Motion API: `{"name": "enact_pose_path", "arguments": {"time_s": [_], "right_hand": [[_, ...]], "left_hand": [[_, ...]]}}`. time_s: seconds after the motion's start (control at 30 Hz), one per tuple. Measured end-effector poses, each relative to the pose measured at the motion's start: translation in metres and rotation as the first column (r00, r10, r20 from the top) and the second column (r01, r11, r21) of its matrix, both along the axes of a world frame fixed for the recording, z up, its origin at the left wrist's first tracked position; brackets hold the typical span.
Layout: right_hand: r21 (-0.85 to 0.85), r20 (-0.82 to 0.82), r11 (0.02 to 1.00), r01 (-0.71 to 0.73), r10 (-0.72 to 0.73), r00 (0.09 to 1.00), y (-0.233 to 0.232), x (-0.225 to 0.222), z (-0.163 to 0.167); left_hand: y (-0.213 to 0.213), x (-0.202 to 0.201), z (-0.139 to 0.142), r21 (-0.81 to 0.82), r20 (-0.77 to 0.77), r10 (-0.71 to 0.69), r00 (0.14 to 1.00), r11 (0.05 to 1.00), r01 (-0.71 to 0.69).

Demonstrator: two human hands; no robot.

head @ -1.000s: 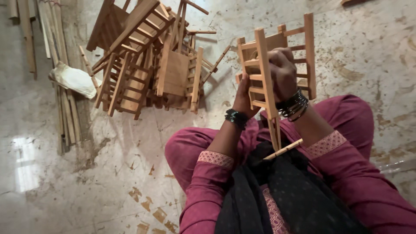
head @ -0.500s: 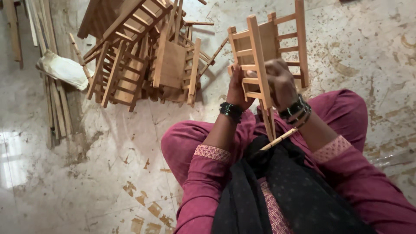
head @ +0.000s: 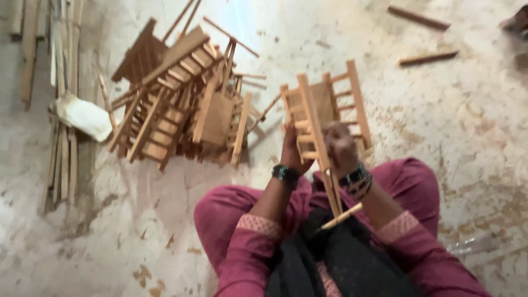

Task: The person sits on the floor assembling small wooden chair frames. They insert wooden dowels and rungs into the chair joints, press the parts together by hand, and rub a small sanding block over the chair surfaces to smooth them, working on one chair at a time.

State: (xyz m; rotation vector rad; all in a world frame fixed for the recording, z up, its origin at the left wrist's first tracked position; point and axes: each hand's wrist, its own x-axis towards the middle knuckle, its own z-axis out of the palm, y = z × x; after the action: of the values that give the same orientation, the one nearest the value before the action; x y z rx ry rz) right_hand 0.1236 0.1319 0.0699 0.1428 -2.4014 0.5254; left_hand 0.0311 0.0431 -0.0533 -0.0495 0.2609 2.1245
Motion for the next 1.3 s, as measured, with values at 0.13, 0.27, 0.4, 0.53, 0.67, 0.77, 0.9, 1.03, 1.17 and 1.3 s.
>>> {"name": "enact_pose_path", "arguments": {"time_s": [0.13, 0.27, 0.4, 0.53, 0.67, 0.77, 0.9, 1.03, 1.17, 1.3], "right_hand": [[-0.032, 0.089, 0.998, -0.051, 0.053, 0.995, -0.005, 0.012, 0.006], [-0.06, 0.056, 0.996, 0.072, -0.068, 0.996, -0.005, 0.014, 0.006], [-0.056, 0.096, 0.998, 0.017, -0.012, 0.995, 0.0, 0.017, 0.0], [-0.023, 0.057, 0.993, 0.12, -0.118, 0.991, 0.01, 0.033, 0.009], [-0.082, -0.08, 0.976, 0.204, -0.211, 0.974, 0.012, 0.04, 0.034], [0.081, -0.056, 0.961, 0.264, -0.26, 0.964, 0.002, 0.03, 0.038], [0.124, -0.146, 0.935, 0.332, -0.313, 0.938, 0.004, 0.023, 0.006], [-0.905, -0.062, 0.423, -0.039, -0.042, 0.997, 0.058, 0.044, -0.02], [-0.74, -0.625, -0.27, -0.616, -0.06, 0.778, 0.117, 0.092, 0.033], [-0.351, -0.446, 0.733, -0.582, 0.416, 0.793, 0.119, 0.13, 0.126]], "left_hand": [[0.001, -0.002, -0.001, -0.016, -0.048, 0.04, 0.998, 0.999, -0.041], [0.006, 0.0, -0.005, -0.008, -0.012, -0.03, 0.999, 1.0, 0.029], [0.004, 0.004, -0.002, 0.069, -0.026, -0.047, 0.999, 0.996, 0.049], [0.001, 0.0, 0.008, -0.079, -0.112, 0.065, 0.992, 0.994, -0.074], [0.008, -0.002, 0.011, -0.028, 0.023, 0.004, 1.0, 1.0, -0.004], [0.014, 0.002, 0.007, 0.088, -0.04, -0.001, 0.999, 0.996, 0.005], [0.007, 0.003, 0.008, 0.101, -0.079, 0.014, 0.997, 0.995, -0.006], [-0.002, 0.001, 0.022, 0.07, -0.136, 0.01, 0.991, 0.998, -0.001], [0.003, 0.001, 0.033, 0.125, -0.073, 0.0, 0.997, 0.992, 0.009], [0.003, 0.0, 0.028, 0.064, -0.078, 0.041, 0.996, 0.997, -0.036]]}}
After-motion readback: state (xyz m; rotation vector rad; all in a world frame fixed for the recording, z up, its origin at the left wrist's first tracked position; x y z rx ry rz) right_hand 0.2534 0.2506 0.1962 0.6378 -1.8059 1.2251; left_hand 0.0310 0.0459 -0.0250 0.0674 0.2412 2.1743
